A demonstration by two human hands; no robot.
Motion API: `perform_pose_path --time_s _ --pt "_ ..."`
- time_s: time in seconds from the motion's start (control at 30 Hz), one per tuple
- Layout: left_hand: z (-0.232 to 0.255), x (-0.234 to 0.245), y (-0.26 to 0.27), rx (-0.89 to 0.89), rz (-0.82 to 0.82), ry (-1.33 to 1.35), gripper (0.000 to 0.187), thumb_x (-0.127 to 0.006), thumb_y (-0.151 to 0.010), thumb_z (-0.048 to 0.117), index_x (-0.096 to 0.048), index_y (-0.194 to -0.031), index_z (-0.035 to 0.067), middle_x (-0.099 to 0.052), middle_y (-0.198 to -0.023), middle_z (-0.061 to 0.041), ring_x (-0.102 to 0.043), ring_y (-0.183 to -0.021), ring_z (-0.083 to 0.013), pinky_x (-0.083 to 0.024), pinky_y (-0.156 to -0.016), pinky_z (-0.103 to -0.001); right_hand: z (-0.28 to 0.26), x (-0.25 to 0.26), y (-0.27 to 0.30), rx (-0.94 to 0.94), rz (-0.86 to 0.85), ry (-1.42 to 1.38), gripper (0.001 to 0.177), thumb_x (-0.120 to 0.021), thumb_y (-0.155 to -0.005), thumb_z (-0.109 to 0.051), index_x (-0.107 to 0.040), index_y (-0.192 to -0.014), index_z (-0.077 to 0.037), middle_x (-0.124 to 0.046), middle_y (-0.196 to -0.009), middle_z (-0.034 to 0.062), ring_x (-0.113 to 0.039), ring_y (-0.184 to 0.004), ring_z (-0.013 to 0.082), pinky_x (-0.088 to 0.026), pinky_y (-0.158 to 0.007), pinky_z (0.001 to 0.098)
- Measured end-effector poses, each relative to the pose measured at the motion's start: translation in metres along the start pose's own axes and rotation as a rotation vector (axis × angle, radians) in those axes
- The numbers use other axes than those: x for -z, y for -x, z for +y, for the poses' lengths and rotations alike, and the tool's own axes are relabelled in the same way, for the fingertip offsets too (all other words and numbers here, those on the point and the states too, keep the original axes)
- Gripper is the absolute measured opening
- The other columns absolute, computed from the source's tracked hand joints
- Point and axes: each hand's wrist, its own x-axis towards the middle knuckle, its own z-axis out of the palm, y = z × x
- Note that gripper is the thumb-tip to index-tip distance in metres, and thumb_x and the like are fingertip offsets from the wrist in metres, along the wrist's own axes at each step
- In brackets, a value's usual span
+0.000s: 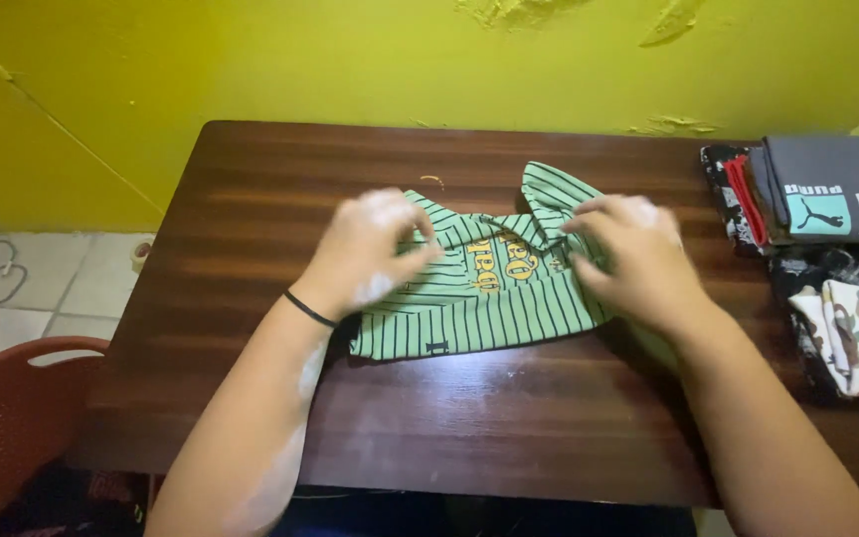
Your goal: A person takes a small t-shirt from a basket, smooths it out on a table, and folds it into a square.
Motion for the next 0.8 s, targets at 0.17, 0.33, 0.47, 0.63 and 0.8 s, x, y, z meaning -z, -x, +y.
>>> perform_pose_path --time_s 0.17,0.33,0.47,0.63,0.8 --pt "0.005 -0.007 0.006 -0.036 -0.193 -0.143 0.037 -0.077 -0.075 0.054 -0.075 -0.091 0.022 -0.07 -0.091 -0.001 -0.067 -0.1 -0.0264 -0.048 -0.095 -0.045 -0.001 -0.005 -0.008 -0.161 -0.296 -0.123 0.036 -0.061 -0.09 -0.016 -0.066 -0.125 -0.012 -0.063 -0.139 0.0085 -0.058 -0.126 0.0354 -0.048 -0.1 0.0554" --pt "0.007 -0.01 0.005 0.051 -0.311 -0.241 0.083 -0.071 -0.065 0.082 -0.069 -0.122 0.023 -0.065 -0.117 -0.001 -0.059 -0.121 -0.024 -0.029 -0.116 -0.054 0.007 -0.003 -0.006 -0.233 -0.327 -0.077 0.03 -0.065 -0.091 -0.029 -0.07 -0.118 -0.017 -0.07 -0.124 0.0055 -0.066 -0.118 0.0317 -0.052 -0.097 0.0478" --pt "-0.006 -0.025 0.006 0.058 -0.297 -0.242 0.071 -0.071 -0.07 0.077 -0.066 -0.118 0.025 -0.056 -0.117 0.001 -0.052 -0.125 -0.0248 -0.023 -0.118 -0.06 -0.011 0.014 -0.007 -0.245 -0.362 -0.051 0.038 -0.069 -0.089 -0.028 -0.063 -0.126 -0.024 -0.071 -0.11 0.0063 -0.071 -0.103 0.0367 -0.055 -0.091 0.0509" --pt "-0.009 -0.028 0.003 0.053 -0.322 -0.181 0.039 -0.075 -0.077 0.058 -0.068 -0.101 0.027 -0.056 -0.109 0.005 -0.05 -0.124 -0.0233 -0.018 -0.119 -0.064 -0.005 -0.008 -0.009 -0.1 -0.324 -0.064 0.041 -0.059 -0.096 -0.017 -0.062 -0.136 -0.028 -0.066 -0.106 0.0102 -0.071 -0.097 0.0412 -0.056 -0.084 0.0514" --pt "-0.029 -0.033 0.006 -0.122 -0.042 -0.469 0.036 -0.078 -0.073 0.034 -0.067 -0.107 0.025 -0.067 -0.109 0.004 -0.06 -0.115 -0.0181 -0.026 -0.116 -0.059 0.034 -0.037 -0.002 -0.094 -0.152 0.298 0.017 -0.067 -0.087 -0.043 -0.072 -0.097 -0.029 -0.061 -0.101 -0.0042 -0.064 -0.105 0.0221 -0.055 -0.082 0.0411"
